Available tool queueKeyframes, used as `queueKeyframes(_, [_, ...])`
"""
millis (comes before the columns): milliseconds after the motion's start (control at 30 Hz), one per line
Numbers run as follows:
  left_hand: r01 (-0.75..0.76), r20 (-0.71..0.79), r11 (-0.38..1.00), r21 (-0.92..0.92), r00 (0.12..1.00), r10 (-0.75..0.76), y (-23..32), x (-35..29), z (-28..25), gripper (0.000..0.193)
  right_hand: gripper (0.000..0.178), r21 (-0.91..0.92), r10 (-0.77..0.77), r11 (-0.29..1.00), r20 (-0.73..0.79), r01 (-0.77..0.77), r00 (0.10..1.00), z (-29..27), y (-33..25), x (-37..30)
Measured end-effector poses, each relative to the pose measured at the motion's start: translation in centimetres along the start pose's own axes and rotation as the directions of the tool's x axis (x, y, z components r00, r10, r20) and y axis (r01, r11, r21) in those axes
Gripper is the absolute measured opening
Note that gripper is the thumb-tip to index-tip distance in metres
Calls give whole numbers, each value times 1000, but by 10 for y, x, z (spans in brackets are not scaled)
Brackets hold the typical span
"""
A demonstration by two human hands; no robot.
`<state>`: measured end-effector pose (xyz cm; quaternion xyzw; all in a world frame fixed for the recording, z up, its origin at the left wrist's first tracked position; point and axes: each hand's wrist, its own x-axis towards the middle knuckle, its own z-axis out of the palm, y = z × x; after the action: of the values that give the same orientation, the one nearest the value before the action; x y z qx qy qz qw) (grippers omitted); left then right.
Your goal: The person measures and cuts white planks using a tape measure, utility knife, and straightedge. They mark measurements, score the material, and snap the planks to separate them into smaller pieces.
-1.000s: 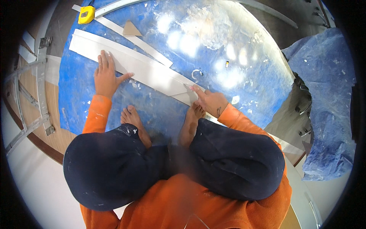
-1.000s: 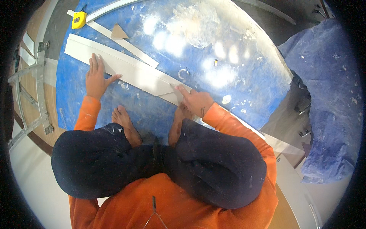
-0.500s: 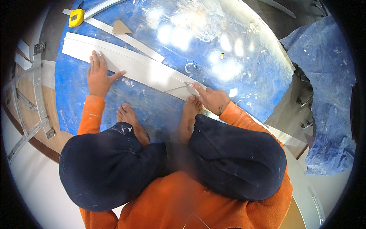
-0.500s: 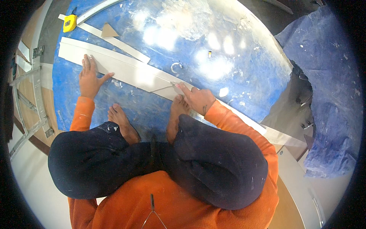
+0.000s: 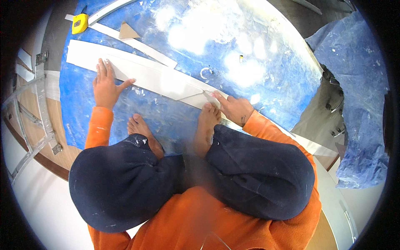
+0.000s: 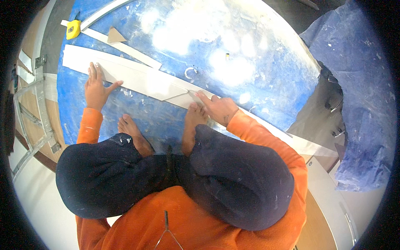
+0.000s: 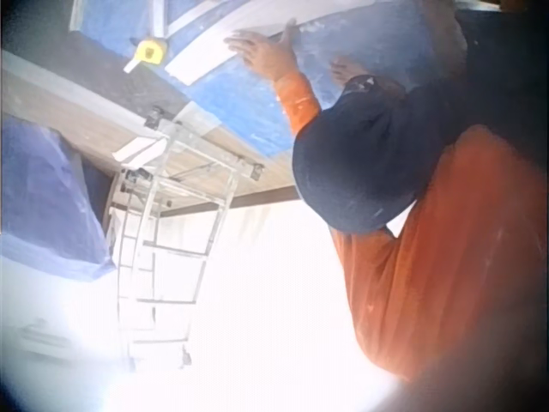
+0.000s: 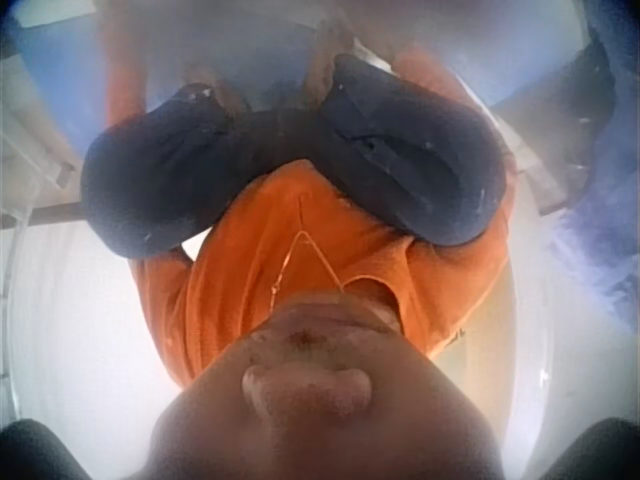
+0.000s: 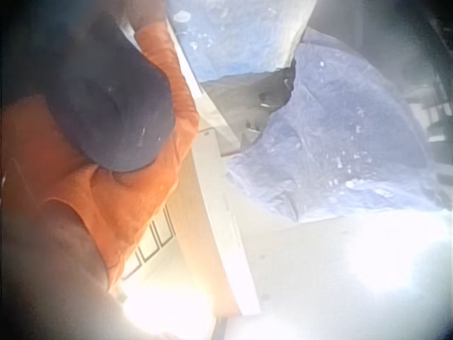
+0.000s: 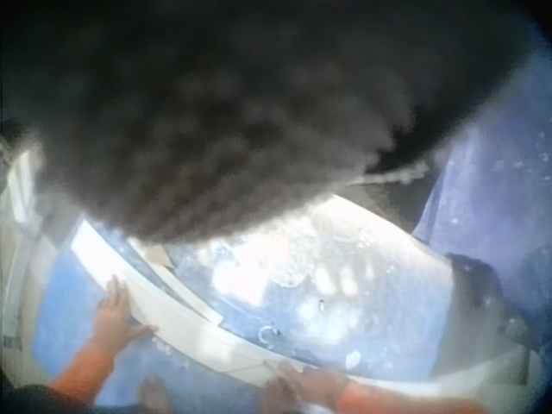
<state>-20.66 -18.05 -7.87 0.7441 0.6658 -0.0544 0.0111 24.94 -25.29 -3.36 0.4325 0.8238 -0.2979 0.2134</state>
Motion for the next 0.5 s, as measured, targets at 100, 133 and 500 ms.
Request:
queueKeyframes(100, [-3,-8,1000,-4,1000,3,-1,-1,4,116,68,18,14,1000,8,-14,1000,-2,-1,-1])
queueKeyframes(133, [-5,-9,1000,-4,1000,5,-2,-1,5,116,67,21,20,1000,12,-20,1000,-4,-2,0])
queueKeyframes(500, [41,73,999,-22,997,-40,0,2,-2,119,66,27,44,999,50,-46,998,-7,-2,-1])
